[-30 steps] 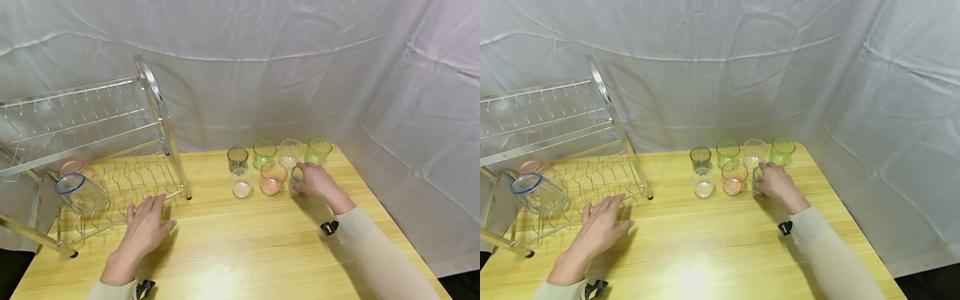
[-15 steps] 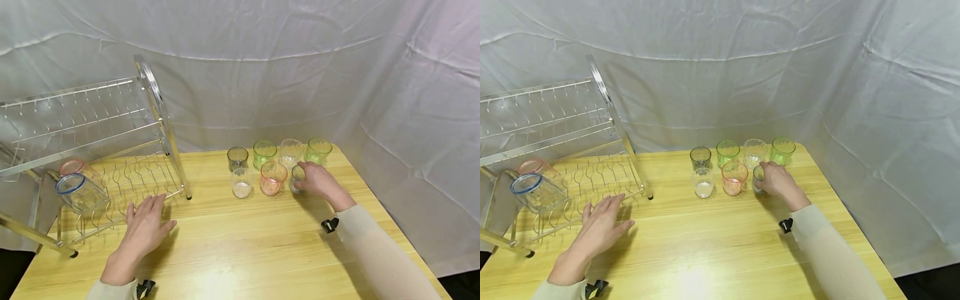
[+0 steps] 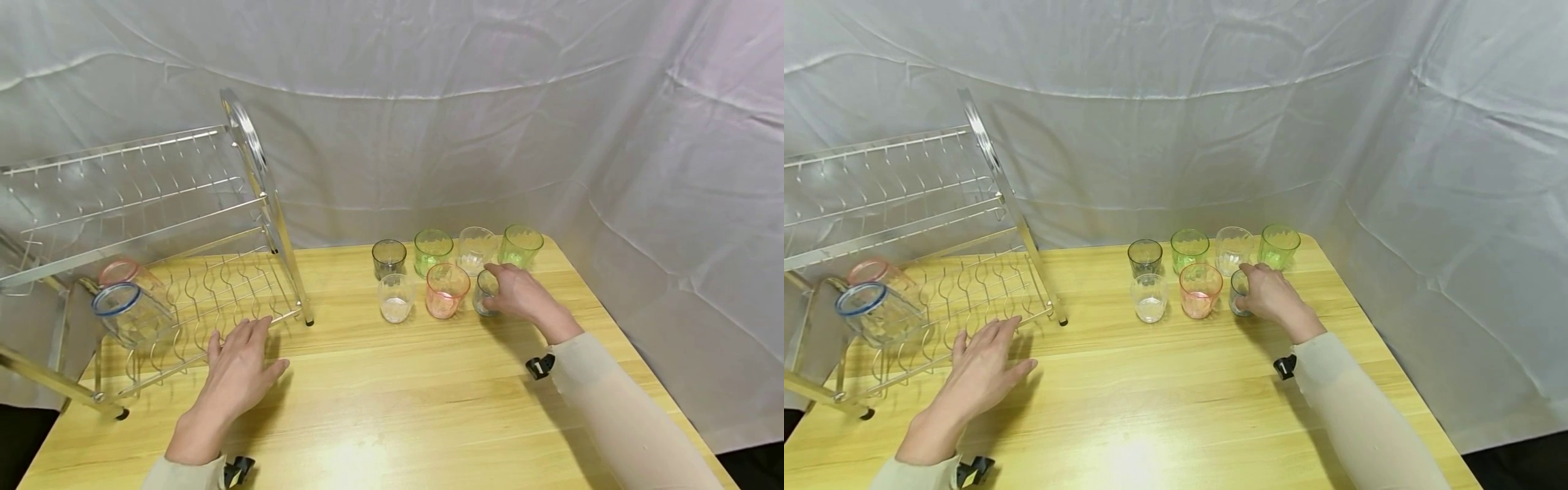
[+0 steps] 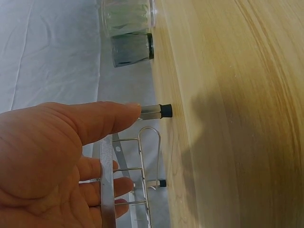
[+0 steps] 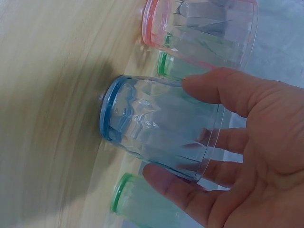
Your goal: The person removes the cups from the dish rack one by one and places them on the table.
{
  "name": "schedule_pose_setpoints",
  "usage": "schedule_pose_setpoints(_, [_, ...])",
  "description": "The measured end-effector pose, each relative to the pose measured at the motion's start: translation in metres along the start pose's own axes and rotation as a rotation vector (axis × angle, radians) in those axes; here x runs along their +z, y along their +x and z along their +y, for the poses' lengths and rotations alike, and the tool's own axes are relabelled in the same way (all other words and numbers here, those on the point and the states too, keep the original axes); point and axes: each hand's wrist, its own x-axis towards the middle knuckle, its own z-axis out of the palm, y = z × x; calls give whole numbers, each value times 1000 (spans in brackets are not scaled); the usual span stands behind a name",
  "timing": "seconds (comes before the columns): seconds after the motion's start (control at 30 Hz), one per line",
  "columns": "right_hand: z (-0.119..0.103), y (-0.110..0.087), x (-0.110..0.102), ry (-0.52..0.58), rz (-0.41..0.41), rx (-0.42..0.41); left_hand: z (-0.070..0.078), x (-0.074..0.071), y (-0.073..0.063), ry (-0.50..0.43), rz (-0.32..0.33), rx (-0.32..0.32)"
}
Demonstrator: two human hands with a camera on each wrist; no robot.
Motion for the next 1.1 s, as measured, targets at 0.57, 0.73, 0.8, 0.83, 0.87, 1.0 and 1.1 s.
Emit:
schedule_pose_setpoints(0.57, [-2,-1,-5,10,-13,-28,1,-5,1,-2,-45,-11])
schedule_pose_setpoints(0.73, [-2,0,-4,11,-12,-29,1,-8,3,7,-75,-11])
schedule_pose_setpoints(0.8, [-1,0,-3,12,-11,-28,1,-9,4,7,-85,-9])
schedule_pose_setpoints(0.83, [-1,0,-3,14,-11,-27,1,-10,4,2,-93,-11])
schedule_pose_setpoints(0.87, [-1,0,-3,16,-12,-27,1,-11,4,-4,-103,-15])
schedule_pose_setpoints(1.0, [-1,0,-2,22,-9,-24,-1,-19,6,-55,-128,-26])
schedule_pose_setpoints(1.1, [-1,0,-2,19,-8,-24,-6,-29,9,-81,-111,-23])
